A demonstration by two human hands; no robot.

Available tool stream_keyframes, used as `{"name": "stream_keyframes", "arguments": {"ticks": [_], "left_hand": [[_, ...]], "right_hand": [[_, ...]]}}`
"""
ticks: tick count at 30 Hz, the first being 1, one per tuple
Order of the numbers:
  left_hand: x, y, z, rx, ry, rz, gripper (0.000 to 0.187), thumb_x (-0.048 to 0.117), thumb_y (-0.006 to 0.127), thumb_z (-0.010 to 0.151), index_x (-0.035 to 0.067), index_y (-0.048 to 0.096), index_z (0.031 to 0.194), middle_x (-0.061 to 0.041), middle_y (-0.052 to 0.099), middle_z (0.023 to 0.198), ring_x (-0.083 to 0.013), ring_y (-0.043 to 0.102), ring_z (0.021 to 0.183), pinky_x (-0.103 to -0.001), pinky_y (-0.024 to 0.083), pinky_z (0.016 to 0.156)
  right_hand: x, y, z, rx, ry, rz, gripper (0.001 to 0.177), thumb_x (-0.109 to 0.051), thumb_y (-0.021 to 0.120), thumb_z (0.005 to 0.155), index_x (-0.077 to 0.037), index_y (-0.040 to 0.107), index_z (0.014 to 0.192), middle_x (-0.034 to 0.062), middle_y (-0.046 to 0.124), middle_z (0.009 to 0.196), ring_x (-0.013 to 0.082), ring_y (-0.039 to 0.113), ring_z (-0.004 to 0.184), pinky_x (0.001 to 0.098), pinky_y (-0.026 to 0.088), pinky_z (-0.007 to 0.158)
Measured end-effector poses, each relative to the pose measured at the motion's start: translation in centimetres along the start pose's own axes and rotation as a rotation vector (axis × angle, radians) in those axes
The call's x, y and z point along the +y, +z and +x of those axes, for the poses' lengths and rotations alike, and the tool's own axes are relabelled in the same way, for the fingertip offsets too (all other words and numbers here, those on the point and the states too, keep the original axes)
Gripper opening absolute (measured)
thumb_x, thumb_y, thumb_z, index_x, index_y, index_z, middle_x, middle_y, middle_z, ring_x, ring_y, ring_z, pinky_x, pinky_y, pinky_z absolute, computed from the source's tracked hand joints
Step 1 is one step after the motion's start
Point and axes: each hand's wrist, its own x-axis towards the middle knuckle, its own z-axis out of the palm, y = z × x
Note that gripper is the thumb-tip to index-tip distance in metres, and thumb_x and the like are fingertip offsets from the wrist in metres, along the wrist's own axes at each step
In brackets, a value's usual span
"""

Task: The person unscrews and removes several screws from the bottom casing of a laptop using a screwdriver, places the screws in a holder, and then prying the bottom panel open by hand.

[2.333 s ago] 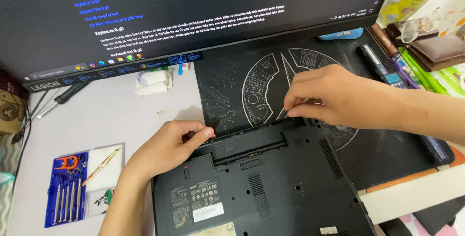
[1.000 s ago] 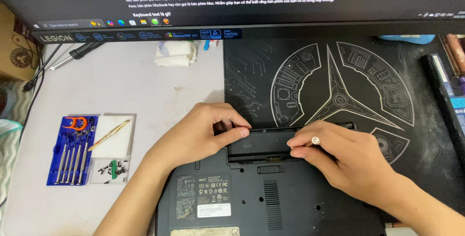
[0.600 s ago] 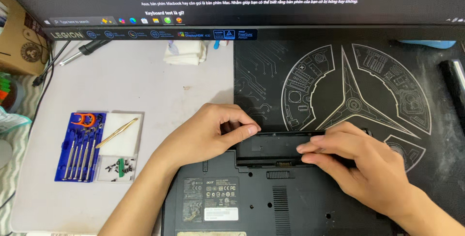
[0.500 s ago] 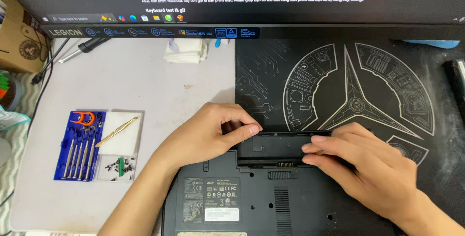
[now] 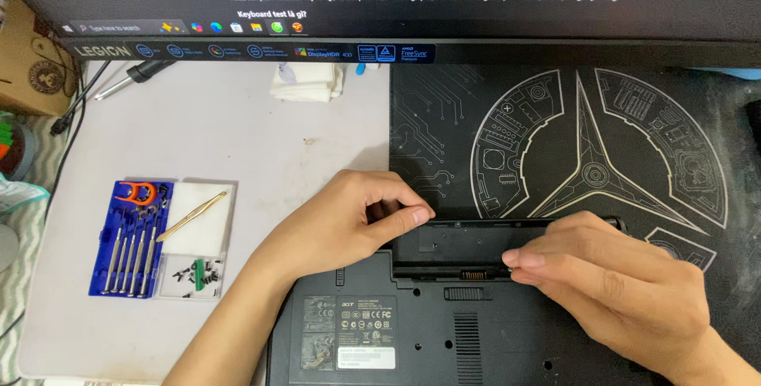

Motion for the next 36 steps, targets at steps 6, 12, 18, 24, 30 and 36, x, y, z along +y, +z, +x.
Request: {"name": "stream_keyframes", "arguments": {"ticks": [6, 12, 18, 24, 30, 36], "left_hand": [[0.6, -0.1, -0.1, 0.0, -0.065, 0.025, 0.021, 0.03, 0.064, 0.097, 0.017, 0.081, 0.099, 0.006, 0.075, 0.09, -0.0075, 0.062, 0.073, -0.022, 0.05, 0.068], [0.1, 0.0, 0.0, 0.004, -0.019, 0.015, 0.018, 0.027, 0.065, 0.097, 0.017, 0.08, 0.097, 0.006, 0.075, 0.09, -0.0069, 0.061, 0.073, -0.022, 0.049, 0.068], [0.3, 0.0, -0.1, 0.002, -0.024, 0.014, 0.021, 0.028, 0.064, 0.098, 0.016, 0.08, 0.099, 0.005, 0.075, 0.09, -0.0072, 0.061, 0.073, -0.022, 0.05, 0.068], [0.0, 0.0, -0.1, 0.003, 0.013, 0.013, 0.02, 0.027, 0.064, 0.098, 0.015, 0.08, 0.098, 0.004, 0.075, 0.092, -0.0074, 0.062, 0.075, -0.023, 0.05, 0.069], [0.0, 0.0, 0.0, 0.002, 0.018, 0.02, 0.02, 0.027, 0.063, 0.098, 0.015, 0.079, 0.098, 0.004, 0.076, 0.093, -0.0073, 0.064, 0.077, -0.023, 0.051, 0.07], [-0.1, 0.1, 0.0, 0.003, 0.013, 0.013, 0.019, 0.027, 0.064, 0.098, 0.015, 0.079, 0.098, 0.005, 0.075, 0.091, -0.0073, 0.062, 0.075, -0.023, 0.049, 0.069]], "right_hand": [[-0.7, 0.3, 0.7, 0.06, 0.063, -0.126, 0.021, 0.002, 0.083, 0.079, 0.005, 0.069, 0.095, 0.0073, 0.072, 0.078, 0.0165, 0.067, 0.062, 0.0252, 0.062, 0.067], [-0.8, 0.4, 0.5, 0.107, 0.062, -0.145, 0.029, 0.003, 0.086, 0.077, 0.009, 0.067, 0.097, 0.012, 0.074, 0.08, 0.0198, 0.07, 0.063, 0.0253, 0.061, 0.065], [-0.4, 0.0, -0.2, 0.009, -0.059, -0.052, 0.018, 0.007, 0.069, 0.087, 0.001, 0.065, 0.104, 0.0109, 0.078, 0.089, 0.018, 0.072, 0.069, 0.0285, 0.064, 0.066], [0.0, -0.4, -0.4, -0.064, -0.021, 0.025, 0.022, 0.006, 0.068, 0.088, -0.003, 0.064, 0.108, 0.0099, 0.08, 0.099, 0.018, 0.08, 0.079, 0.0282, 0.068, 0.073], [-0.1, -0.3, -0.5, -0.028, 0.067, -0.055, 0.02, 0.0, 0.068, 0.09, 0.001, 0.066, 0.11, 0.0051, 0.08, 0.101, 0.0176, 0.08, 0.08, 0.0204, 0.067, 0.074], [0.3, -0.4, -1.2, 0.031, 0.042, 0.097, 0.017, 0.009, 0.068, 0.084, -0.001, 0.069, 0.098, 0.0193, 0.071, 0.099, 0.0234, 0.08, 0.08, 0.0266, 0.068, 0.072]]}}
